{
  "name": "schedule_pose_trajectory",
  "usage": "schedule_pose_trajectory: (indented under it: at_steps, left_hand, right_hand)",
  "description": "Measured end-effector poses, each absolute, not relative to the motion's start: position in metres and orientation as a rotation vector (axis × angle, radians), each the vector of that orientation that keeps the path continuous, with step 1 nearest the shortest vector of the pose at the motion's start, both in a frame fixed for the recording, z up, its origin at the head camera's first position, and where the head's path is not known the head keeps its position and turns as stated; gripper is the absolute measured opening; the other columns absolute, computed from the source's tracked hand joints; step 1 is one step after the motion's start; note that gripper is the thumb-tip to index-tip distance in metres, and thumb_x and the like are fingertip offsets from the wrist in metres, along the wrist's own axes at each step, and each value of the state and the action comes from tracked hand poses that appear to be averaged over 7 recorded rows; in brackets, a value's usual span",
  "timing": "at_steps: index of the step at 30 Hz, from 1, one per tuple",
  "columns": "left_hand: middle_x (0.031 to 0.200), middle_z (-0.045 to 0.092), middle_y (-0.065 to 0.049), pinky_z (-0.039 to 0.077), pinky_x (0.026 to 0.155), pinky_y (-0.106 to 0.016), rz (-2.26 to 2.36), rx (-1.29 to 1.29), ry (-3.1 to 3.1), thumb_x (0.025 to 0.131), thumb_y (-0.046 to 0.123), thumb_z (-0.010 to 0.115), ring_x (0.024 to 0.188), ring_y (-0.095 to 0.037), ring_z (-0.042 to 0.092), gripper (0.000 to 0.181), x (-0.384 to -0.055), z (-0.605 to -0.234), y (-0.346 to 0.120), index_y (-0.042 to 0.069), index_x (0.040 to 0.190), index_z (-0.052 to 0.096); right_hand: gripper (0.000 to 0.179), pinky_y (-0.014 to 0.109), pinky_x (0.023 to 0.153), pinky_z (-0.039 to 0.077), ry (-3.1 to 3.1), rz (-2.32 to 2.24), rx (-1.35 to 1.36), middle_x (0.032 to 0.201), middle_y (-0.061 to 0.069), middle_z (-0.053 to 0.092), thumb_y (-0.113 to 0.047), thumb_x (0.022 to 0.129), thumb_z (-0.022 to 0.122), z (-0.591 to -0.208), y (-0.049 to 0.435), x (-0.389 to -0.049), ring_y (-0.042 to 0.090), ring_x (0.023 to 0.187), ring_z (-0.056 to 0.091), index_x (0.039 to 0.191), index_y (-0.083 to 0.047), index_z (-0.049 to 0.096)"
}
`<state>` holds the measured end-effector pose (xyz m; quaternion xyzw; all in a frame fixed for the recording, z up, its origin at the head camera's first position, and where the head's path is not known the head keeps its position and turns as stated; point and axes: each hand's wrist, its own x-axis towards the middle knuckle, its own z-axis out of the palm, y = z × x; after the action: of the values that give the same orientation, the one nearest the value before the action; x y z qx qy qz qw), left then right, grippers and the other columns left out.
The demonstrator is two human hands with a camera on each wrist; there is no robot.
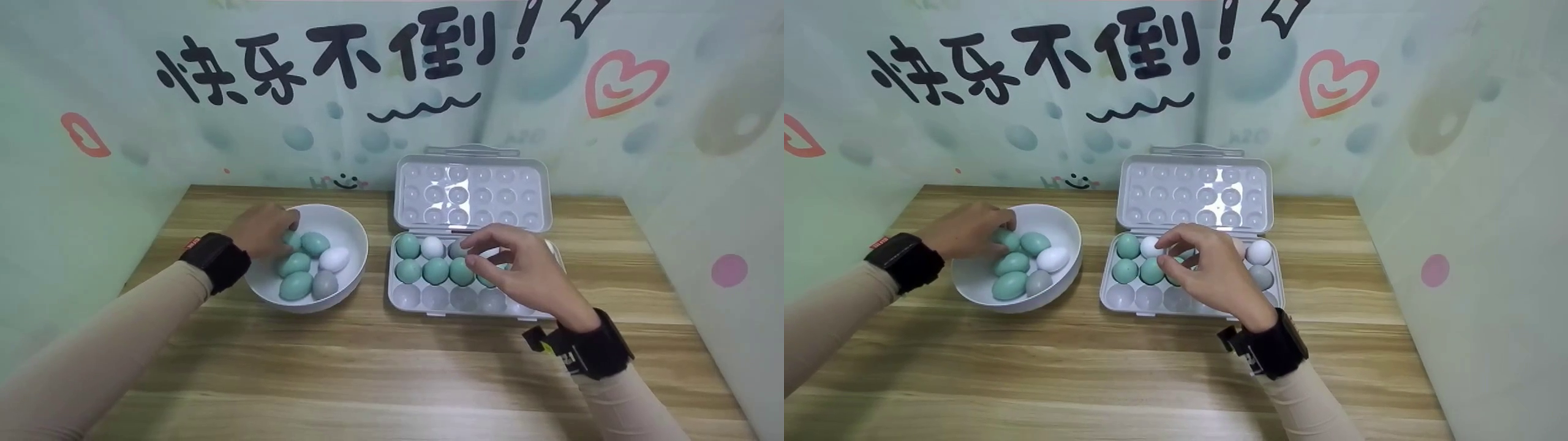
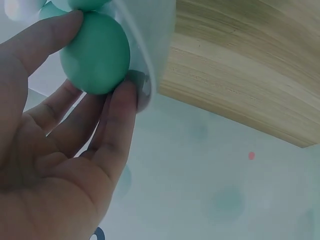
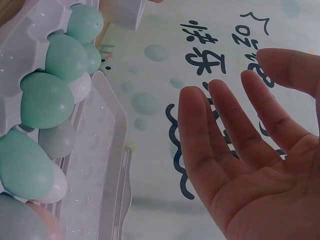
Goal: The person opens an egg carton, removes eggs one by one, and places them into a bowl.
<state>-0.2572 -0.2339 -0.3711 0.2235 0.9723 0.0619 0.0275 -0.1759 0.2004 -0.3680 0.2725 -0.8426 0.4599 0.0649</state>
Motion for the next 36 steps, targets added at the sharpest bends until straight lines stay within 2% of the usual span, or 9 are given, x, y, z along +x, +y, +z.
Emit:
schedule_pose_trajectory:
  at_steps: [9, 22, 25, 31, 36]
  left_hand:
    - [0.093, 0.072, -0.019, 0.058, 0.079, -0.045, 0.086, 0.755, 2.971, 0.087, -0.002, 0.080, 0.081, -0.029, 0.061, 0.017, -0.250, -0.371, -0.230, -0.006, 0.101, 0.071]
    - [0.102, 0.072, -0.017, 0.057, 0.092, -0.048, 0.119, 0.699, 2.910, 0.092, -0.009, 0.067, 0.090, -0.031, 0.059, 0.021, -0.237, -0.374, -0.225, -0.004, 0.111, 0.074]
    - [0.106, 0.072, -0.019, 0.057, 0.093, -0.049, 0.138, 0.686, 2.908, 0.091, -0.006, 0.070, 0.093, -0.031, 0.060, 0.026, -0.237, -0.366, -0.221, -0.004, 0.116, 0.073]
    - [0.113, 0.071, -0.020, 0.056, 0.086, -0.047, 0.300, 0.794, 3.011, 0.094, 0.007, 0.077, 0.097, -0.032, 0.061, 0.032, -0.230, -0.352, -0.204, 0.001, 0.124, 0.071]
    - [0.126, 0.069, -0.017, 0.056, 0.098, -0.049, 0.425, 0.944, 3.093, 0.094, 0.017, 0.082, 0.115, -0.034, 0.061, 0.038, -0.215, -0.341, -0.178, 0.008, 0.130, 0.070]
  right_hand:
    - [0.018, 0.029, 0.081, 0.063, -2.529, 1.386, 0.863, 0.111, -0.005, 0.078, -0.004, 0.096, 0.076, -0.371, 0.201, -0.176, 0.016, 0.101, 0.074, 0.111, -0.014, 0.078]
    - [0.018, 0.030, 0.081, 0.063, -2.527, 1.388, 0.874, 0.111, -0.007, 0.077, -0.004, 0.095, 0.077, -0.372, 0.204, -0.175, 0.014, 0.101, 0.074, 0.110, -0.013, 0.078]
    - [0.018, 0.030, 0.081, 0.063, -2.537, 1.375, 0.863, 0.111, -0.007, 0.077, -0.004, 0.095, 0.077, -0.371, 0.203, -0.176, 0.014, 0.100, 0.074, 0.111, -0.013, 0.078]
    - [0.020, 0.030, 0.082, 0.063, -2.551, 1.343, 0.866, 0.112, -0.006, 0.077, -0.004, 0.096, 0.076, -0.371, 0.201, -0.176, 0.014, 0.100, 0.074, 0.113, -0.014, 0.077]
    - [0.023, 0.034, 0.082, 0.064, -2.567, 1.296, 0.895, 0.114, -0.004, 0.076, -0.006, 0.094, 0.078, -0.373, 0.195, -0.177, 0.013, 0.101, 0.074, 0.115, -0.014, 0.076]
